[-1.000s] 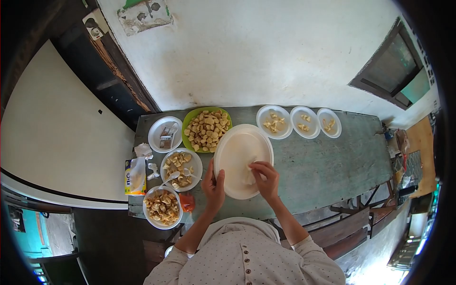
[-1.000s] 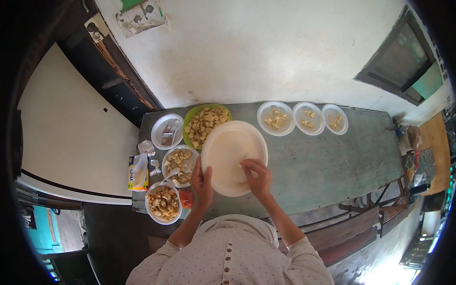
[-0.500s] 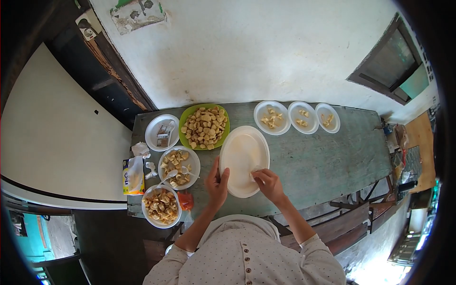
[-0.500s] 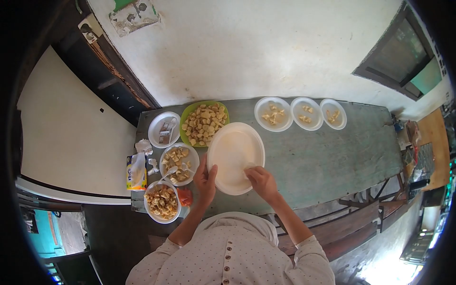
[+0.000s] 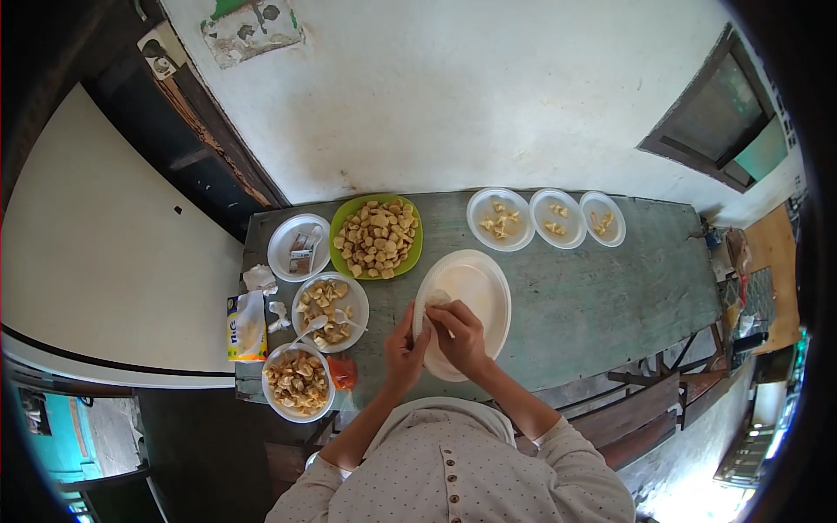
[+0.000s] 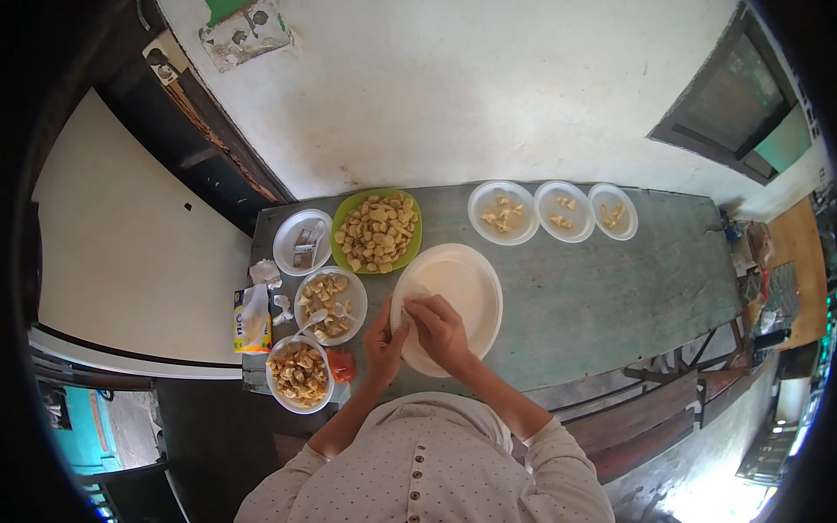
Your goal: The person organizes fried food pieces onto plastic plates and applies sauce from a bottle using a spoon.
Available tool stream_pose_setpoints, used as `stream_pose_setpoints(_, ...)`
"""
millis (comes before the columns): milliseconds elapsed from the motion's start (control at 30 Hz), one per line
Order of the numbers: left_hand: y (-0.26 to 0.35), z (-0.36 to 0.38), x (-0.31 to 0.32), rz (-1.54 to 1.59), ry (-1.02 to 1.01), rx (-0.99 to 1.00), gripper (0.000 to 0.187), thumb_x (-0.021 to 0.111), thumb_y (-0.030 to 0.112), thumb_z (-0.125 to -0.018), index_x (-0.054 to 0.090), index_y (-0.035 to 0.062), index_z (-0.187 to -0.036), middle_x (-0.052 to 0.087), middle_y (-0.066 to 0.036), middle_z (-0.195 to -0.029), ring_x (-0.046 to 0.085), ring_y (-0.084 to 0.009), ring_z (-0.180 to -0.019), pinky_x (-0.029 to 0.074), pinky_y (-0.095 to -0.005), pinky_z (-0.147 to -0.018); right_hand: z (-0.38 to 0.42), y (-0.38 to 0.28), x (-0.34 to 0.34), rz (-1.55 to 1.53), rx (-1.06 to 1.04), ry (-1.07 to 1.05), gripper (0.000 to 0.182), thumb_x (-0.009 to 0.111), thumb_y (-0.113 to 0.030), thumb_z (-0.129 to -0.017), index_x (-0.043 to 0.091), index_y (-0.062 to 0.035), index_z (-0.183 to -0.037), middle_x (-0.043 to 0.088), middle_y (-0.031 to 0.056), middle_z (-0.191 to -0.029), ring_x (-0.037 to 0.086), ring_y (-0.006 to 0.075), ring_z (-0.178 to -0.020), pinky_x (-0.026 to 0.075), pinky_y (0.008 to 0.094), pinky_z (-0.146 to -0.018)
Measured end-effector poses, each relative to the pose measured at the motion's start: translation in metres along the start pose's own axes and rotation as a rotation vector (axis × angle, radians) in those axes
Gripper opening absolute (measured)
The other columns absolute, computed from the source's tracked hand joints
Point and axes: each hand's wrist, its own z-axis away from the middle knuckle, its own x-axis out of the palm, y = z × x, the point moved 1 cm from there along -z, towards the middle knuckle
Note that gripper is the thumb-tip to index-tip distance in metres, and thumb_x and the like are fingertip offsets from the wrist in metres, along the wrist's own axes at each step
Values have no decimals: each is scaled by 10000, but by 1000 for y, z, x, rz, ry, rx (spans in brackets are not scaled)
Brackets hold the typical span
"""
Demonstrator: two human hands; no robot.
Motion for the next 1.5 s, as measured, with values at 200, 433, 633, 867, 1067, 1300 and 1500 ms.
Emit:
stream_pose_setpoints(200,15,3,-9,198,-101,-140,496,531,25,-823,355,-35,-1283,572,-88,-1013,532,-42,-755,442,-167,-639,-21,43,-15,205,-77,83,181,610,105,-661,616,-15,-797,585,99,-728,571,240,-656,459,311,-547)
stream_pose_setpoints(433,11,2,-10,62,-167,-92,518,549,47,-820,345,-32,-1290,601,-42,-873,524,-30,-629,432,-161,-520,-17,59,-22,257,101,205,155,598,77,-671,596,-27,-787,567,90,-715,549,256,-650,446,336,-572)
stream_pose_setpoints(633,4,-17,-10,182,-256,-235,530,560,56,-821,341,-21,-1297,596,-56,-944,538,-43,-712,450,-179,-605,-11,20,0,-3,131,56,174,579,130,-643,568,8,-767,544,124,-682,570,242,-631,453,299,-578)
stream_pose_setpoints(867,-1,-18,-21,199,-265,-223,525,548,43,-827,337,-9,-1304,569,-75,-1042,545,-64,-813,447,-190,-695,-17,16,-5,-1,37,-69,134,586,101,-660,559,9,-753,546,117,-700,560,253,-626,448,307,-557)
stream_pose_setpoints(1067,11,-13,-18,213,-215,-170,527,547,45,-826,333,-14,-1304,572,-62,-1022,539,-58,-804,436,-184,-703,-22,67,-15,181,128,148,109,580,57,-678,548,-18,-750,544,109,-676,545,259,-622,439,345,-565)
stream_pose_setpoints(1300,5,-18,-19,86,-241,-148,501,561,51,-820,374,-21,-1279,578,-54,-997,531,-51,-801,424,-177,-699,0,6,7,-91,181,-22,142,571,78,-676,553,-3,-792,518,133,-728,530,295,-667,438,357,-594)
stream_pose_setpoints(1500,7,-31,-47,153,-112,-69,444,548,21,-818,424,-26,-1242,592,-79,-1008,540,-62,-817,439,-185,-709,44,-15,14,-163,48,-244,170,619,31,-656,567,-28,-807,513,103,-778,526,276,-741,422,352,-646)
